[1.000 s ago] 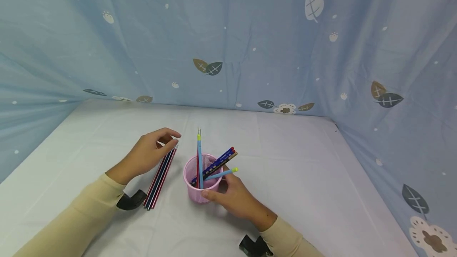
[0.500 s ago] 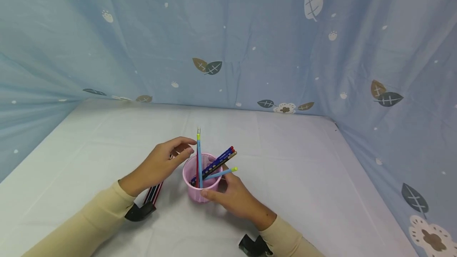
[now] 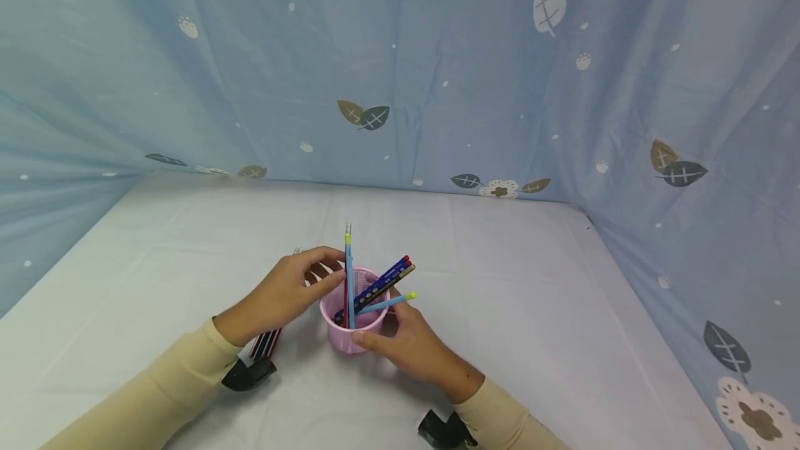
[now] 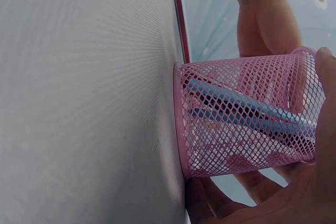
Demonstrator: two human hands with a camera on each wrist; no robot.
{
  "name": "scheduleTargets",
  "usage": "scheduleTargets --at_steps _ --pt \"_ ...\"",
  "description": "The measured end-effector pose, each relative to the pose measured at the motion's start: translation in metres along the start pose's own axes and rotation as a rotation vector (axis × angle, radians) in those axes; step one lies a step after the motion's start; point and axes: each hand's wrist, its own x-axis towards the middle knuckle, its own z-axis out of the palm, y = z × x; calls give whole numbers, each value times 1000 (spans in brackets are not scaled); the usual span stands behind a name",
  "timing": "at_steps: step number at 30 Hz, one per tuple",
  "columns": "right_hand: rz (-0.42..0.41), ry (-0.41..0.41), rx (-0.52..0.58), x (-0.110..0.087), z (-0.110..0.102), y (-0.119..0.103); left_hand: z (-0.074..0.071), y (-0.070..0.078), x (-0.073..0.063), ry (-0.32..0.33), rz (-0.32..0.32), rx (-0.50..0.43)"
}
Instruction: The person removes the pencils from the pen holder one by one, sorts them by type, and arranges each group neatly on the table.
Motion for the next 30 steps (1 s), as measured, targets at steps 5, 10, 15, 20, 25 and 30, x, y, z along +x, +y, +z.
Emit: scheduleTargets --at_steps 5,10,15,20,25,30 --pt "7 -1 0 0 0 1 1 -1 0 0 8 2" --pt "14 -2 0 0 0 0 1 -1 -1 -3 19 -4" --pt "19 -2 3 0 1 0 1 -1 -1 -1 30 -10" --pt "20 2 4 1 1 0 1 0 -1 9 33 -10" --pt "15 3 7 1 1 0 1 0 -1 28 43 -1" --pt "8 5 2 0 1 0 2 1 -1 35 54 -5"
